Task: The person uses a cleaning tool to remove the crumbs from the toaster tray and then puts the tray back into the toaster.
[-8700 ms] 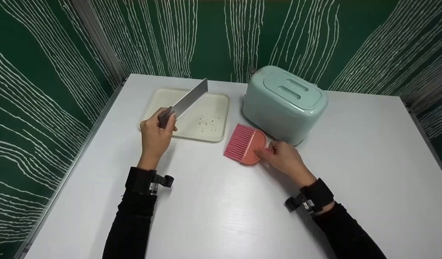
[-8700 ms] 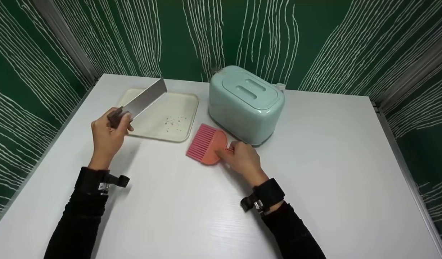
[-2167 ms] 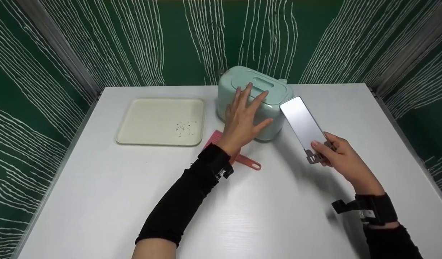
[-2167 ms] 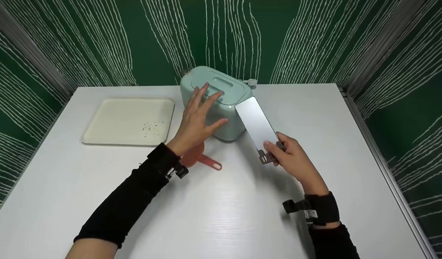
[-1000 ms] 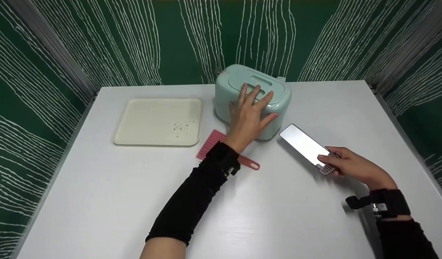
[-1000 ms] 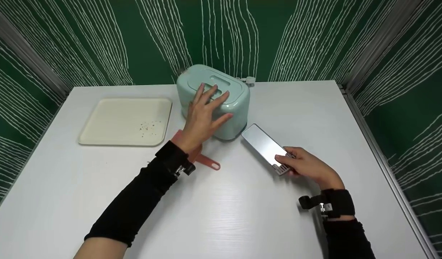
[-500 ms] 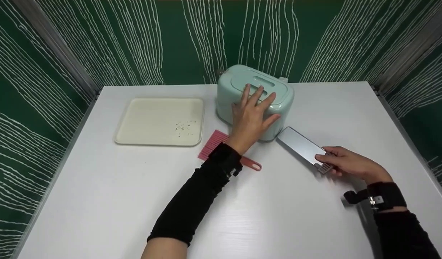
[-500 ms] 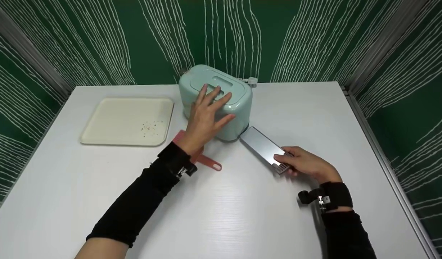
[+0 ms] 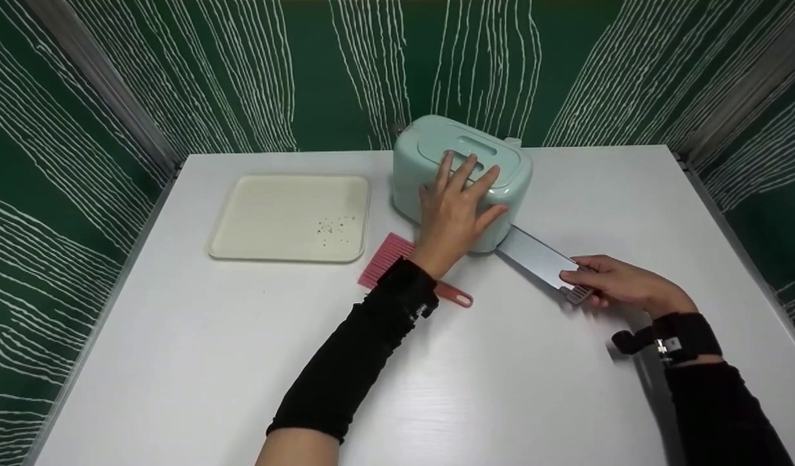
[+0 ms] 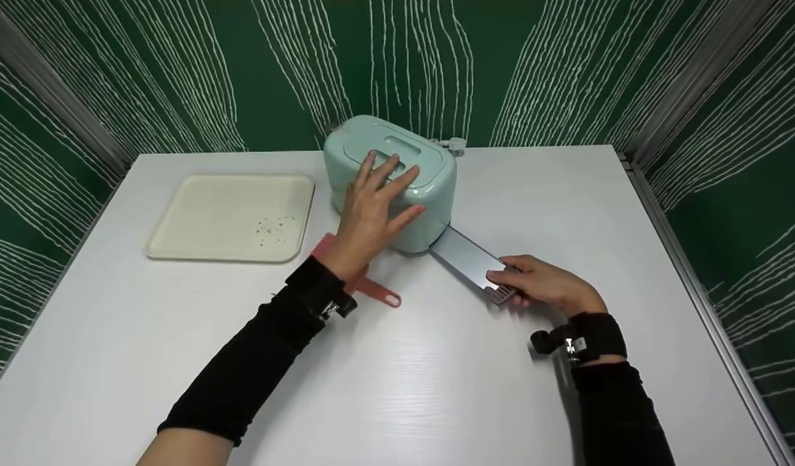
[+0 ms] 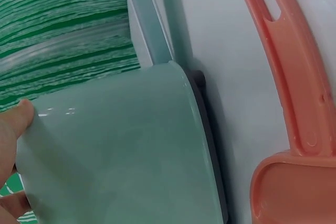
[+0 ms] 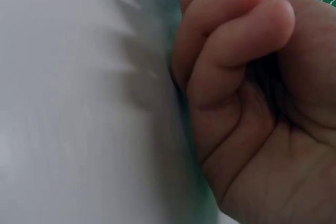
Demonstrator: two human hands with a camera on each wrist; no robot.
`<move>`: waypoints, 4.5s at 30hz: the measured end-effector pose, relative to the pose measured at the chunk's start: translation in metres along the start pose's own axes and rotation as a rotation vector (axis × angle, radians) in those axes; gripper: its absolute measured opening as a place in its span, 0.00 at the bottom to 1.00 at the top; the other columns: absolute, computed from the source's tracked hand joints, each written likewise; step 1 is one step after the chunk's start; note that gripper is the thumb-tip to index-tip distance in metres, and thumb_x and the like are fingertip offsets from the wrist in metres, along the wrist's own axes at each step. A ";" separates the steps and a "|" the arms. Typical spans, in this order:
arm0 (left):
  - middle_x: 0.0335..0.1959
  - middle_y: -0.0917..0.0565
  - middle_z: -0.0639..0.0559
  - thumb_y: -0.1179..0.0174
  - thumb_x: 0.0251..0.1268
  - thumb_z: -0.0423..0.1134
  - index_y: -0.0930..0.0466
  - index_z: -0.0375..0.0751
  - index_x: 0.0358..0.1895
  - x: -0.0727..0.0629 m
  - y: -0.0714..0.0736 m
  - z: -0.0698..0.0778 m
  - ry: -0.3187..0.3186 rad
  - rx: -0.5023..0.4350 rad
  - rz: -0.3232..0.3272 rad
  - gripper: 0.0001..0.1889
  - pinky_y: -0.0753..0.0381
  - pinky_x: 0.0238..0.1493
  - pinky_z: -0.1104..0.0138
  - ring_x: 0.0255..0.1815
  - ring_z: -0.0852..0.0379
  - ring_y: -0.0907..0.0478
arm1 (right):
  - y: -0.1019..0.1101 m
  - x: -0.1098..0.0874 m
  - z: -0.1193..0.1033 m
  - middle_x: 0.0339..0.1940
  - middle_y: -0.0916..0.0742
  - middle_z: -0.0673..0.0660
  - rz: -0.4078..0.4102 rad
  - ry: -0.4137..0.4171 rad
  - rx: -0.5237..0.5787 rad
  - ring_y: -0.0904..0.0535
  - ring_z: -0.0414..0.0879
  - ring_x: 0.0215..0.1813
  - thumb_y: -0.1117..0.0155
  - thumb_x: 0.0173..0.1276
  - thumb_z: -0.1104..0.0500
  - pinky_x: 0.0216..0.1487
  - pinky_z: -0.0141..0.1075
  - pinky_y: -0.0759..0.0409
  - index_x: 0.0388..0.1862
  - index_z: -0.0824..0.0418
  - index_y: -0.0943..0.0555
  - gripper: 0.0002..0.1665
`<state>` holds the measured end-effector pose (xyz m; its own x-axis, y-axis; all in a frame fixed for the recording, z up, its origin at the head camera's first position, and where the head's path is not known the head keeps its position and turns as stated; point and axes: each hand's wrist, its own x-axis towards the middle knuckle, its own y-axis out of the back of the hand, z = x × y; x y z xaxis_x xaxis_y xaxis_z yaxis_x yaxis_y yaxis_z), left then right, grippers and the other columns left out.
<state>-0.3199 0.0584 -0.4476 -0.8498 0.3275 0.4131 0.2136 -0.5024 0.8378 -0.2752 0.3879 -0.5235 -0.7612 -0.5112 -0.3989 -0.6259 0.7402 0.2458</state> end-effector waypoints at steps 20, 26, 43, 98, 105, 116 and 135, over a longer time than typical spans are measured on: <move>0.86 0.34 0.51 0.41 0.76 0.66 0.28 0.64 0.80 -0.001 -0.003 0.000 -0.008 0.022 0.008 0.33 0.34 0.75 0.26 0.91 0.43 0.49 | 0.012 0.013 -0.006 0.38 0.10 0.47 -0.056 -0.076 0.066 0.27 0.34 0.26 0.48 0.89 0.50 0.30 0.27 0.27 0.63 0.55 0.20 0.16; 0.86 0.34 0.51 0.41 0.76 0.66 0.28 0.64 0.80 -0.001 -0.001 0.000 -0.001 0.022 0.002 0.33 0.35 0.75 0.26 0.91 0.43 0.49 | 0.006 0.024 -0.011 0.33 0.14 0.45 -0.020 -0.057 0.046 0.27 0.34 0.24 0.47 0.89 0.49 0.29 0.27 0.27 0.58 0.57 0.21 0.15; 0.85 0.33 0.51 0.41 0.76 0.66 0.28 0.65 0.80 -0.003 -0.002 0.001 -0.005 0.045 0.012 0.33 0.32 0.74 0.27 0.91 0.44 0.48 | -0.005 0.038 -0.014 0.27 0.15 0.45 0.239 -0.056 0.028 0.26 0.35 0.22 0.35 0.82 0.48 0.26 0.28 0.25 0.46 0.62 0.18 0.17; 0.86 0.35 0.53 0.43 0.76 0.68 0.30 0.67 0.81 -0.003 -0.005 0.000 -0.007 0.082 0.017 0.34 0.32 0.76 0.29 0.90 0.44 0.47 | -0.031 0.069 -0.036 0.32 0.13 0.42 0.479 -0.037 0.017 0.18 0.31 0.30 0.34 0.80 0.44 0.35 0.25 0.18 0.73 0.72 0.27 0.38; 0.86 0.35 0.52 0.44 0.76 0.68 0.30 0.67 0.81 -0.003 -0.006 -0.001 -0.012 0.083 0.018 0.33 0.32 0.75 0.29 0.90 0.43 0.47 | -0.029 0.069 -0.036 0.34 0.12 0.41 0.452 -0.066 0.016 0.16 0.29 0.35 0.35 0.81 0.45 0.43 0.23 0.17 0.76 0.71 0.29 0.39; 0.87 0.37 0.53 0.46 0.77 0.69 0.33 0.69 0.82 -0.003 -0.007 -0.001 -0.004 0.112 0.000 0.34 0.34 0.77 0.30 0.91 0.44 0.49 | -0.028 0.066 -0.036 0.40 0.09 0.43 0.406 -0.103 0.092 0.12 0.32 0.42 0.35 0.82 0.48 0.50 0.25 0.16 0.76 0.71 0.29 0.37; 0.87 0.37 0.53 0.44 0.76 0.68 0.33 0.69 0.82 -0.002 -0.006 -0.001 0.000 0.100 -0.002 0.34 0.34 0.77 0.29 0.91 0.44 0.49 | -0.035 0.073 -0.036 0.32 0.07 0.45 0.436 -0.092 0.165 0.10 0.31 0.35 0.39 0.84 0.47 0.39 0.24 0.13 0.60 0.76 0.20 0.29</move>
<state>-0.3199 0.0602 -0.4543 -0.8501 0.3286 0.4115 0.2592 -0.4191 0.8702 -0.3150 0.3089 -0.5291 -0.9242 -0.1021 -0.3681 -0.2102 0.9405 0.2670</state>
